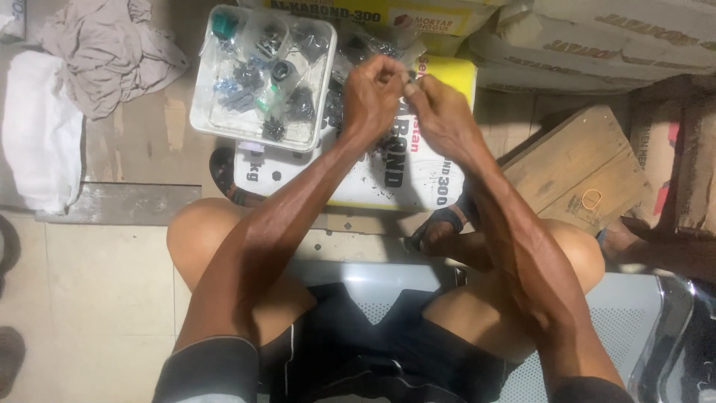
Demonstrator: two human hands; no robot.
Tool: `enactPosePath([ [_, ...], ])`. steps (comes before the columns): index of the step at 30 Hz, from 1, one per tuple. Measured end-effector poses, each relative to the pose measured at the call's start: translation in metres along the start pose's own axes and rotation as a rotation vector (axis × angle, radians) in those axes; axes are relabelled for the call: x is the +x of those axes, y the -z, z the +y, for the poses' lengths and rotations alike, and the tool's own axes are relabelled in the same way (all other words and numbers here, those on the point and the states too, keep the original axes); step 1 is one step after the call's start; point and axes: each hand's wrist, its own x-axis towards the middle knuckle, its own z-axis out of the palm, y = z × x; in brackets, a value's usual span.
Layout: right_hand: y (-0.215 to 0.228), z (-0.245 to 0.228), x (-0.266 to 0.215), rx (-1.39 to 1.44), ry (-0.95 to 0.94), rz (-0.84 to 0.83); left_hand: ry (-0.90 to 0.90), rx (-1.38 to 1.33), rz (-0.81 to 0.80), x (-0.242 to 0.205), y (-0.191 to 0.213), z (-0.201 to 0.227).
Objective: Sorting small plastic components from a plastic bag into a partitioned storage container.
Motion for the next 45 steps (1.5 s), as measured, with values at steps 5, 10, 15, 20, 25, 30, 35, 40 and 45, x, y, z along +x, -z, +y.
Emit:
enactPosePath([
  [5, 0.02, -0.006, -0.004, 0.019, 0.16, 0.019, -0.168, -0.028, 0.041, 0.008, -0.009, 0.0],
  [10, 0.026, -0.008, -0.005, -0.004, 0.337, 0.057, -0.094, -0.023, -0.006, 0.004, -0.006, 0.011],
  [15, 0.028, 0.007, 0.004, 0.184, 0.4, 0.036, 0.144, -0.176, 0.021, 0.005, -0.004, 0.016],
  [20, 0.024, 0.009, 0.004, 0.314, 0.378, 0.007, 0.012, -0.017, 0.035, 0.011, -0.006, 0.001],
  [25, 0.015, 0.01, -0.001, 0.149, 0.384, 0.104, 0.007, -0.093, -0.029, 0.01, -0.007, -0.005],
  [30, 0.01, 0.044, 0.01, 0.054, 0.454, 0.133, 0.282, -0.201, -0.098, -0.01, 0.0, 0.01],
  [35, -0.018, 0.08, 0.02, 0.025, 0.428, 0.032, 0.482, -0.213, -0.148, -0.027, -0.003, -0.04],
  [40, -0.065, 0.146, 0.032, -0.424, 0.327, 0.042, 0.321, 0.133, -0.216, -0.018, -0.003, -0.046],
  [45, -0.071, 0.15, 0.027, -0.508, 0.342, 0.088, 0.322, 0.011, -0.134, 0.006, 0.02, 0.009],
])
